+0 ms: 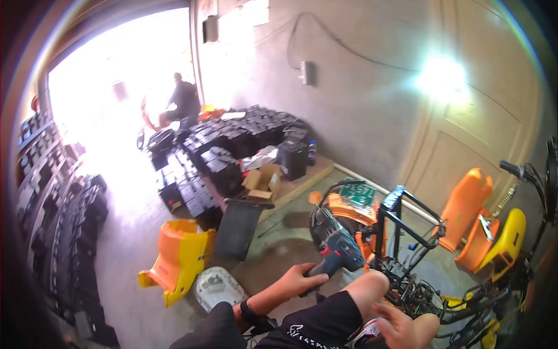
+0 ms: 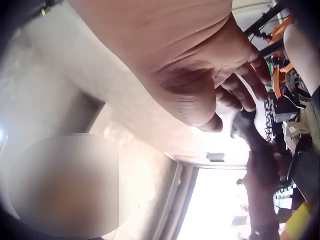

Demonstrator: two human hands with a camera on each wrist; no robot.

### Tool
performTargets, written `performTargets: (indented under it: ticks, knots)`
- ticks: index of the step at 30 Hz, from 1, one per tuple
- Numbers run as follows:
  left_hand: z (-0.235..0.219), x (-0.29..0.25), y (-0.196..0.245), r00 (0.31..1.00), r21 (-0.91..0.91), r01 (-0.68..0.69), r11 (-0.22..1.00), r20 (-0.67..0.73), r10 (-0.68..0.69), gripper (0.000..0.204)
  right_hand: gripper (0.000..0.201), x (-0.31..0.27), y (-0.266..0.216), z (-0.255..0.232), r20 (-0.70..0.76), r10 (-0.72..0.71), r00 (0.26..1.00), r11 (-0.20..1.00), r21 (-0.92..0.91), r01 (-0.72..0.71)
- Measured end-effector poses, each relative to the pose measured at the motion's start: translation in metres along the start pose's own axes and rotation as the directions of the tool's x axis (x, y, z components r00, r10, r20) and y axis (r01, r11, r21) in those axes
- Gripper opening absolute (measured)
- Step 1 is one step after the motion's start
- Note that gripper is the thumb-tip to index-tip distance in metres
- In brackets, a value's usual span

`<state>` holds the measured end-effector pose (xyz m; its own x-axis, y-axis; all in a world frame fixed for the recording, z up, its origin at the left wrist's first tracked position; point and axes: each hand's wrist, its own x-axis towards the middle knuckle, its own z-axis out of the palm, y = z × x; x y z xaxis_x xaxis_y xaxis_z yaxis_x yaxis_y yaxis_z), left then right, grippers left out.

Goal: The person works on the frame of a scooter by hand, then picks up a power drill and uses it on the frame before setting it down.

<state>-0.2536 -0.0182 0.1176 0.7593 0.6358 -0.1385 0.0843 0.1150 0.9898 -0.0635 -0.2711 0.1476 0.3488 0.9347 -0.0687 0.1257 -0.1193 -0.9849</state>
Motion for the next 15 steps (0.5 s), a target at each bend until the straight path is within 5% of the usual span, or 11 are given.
performTargets:
  ticks: [2,6,8,10,11,15]
  knots:
    - [-0.027,0.009,-0.037,0.972,0.14,0.202,0.969,-0.152,-0.18,0.047,0.026,-0.033,-0.031,-0.018,-0.061,-0.069,0.996,0.997,0.019,0.07]
    - [-0.085,0.031,-0.128,0.9,0.203,0.394,0.896,-0.286,-0.33,0.039,0.024,-0.09,-0.009,-0.074,-0.477,0.217,0.852,0.947,0.314,-0.065]
    - [-0.093,0.023,-0.146,0.766,0.172,0.605,0.778,-0.395,-0.508,0.037,0.026,-0.119,0.005,-0.1,-0.611,0.282,0.74,0.957,0.122,-0.264]
    - [-0.105,0.014,-0.189,0.675,0.147,0.687,0.712,-0.493,-0.55,0.037,0.028,-0.153,0.053,-0.133,-0.635,0.36,0.683,0.931,0.199,-0.305]
    - [-0.108,0.008,-0.197,0.642,0.169,0.726,0.667,-0.514,-0.568,0.037,0.029,-0.153,0.029,-0.112,-0.541,0.18,0.822,0.836,-0.357,-0.418]
    - [-0.117,0.001,-0.247,0.576,0.158,0.796,0.584,-0.494,-0.651,0.036,0.028,-0.124,0.04,-0.139,-0.497,0.152,0.854,0.845,-0.383,-0.373]
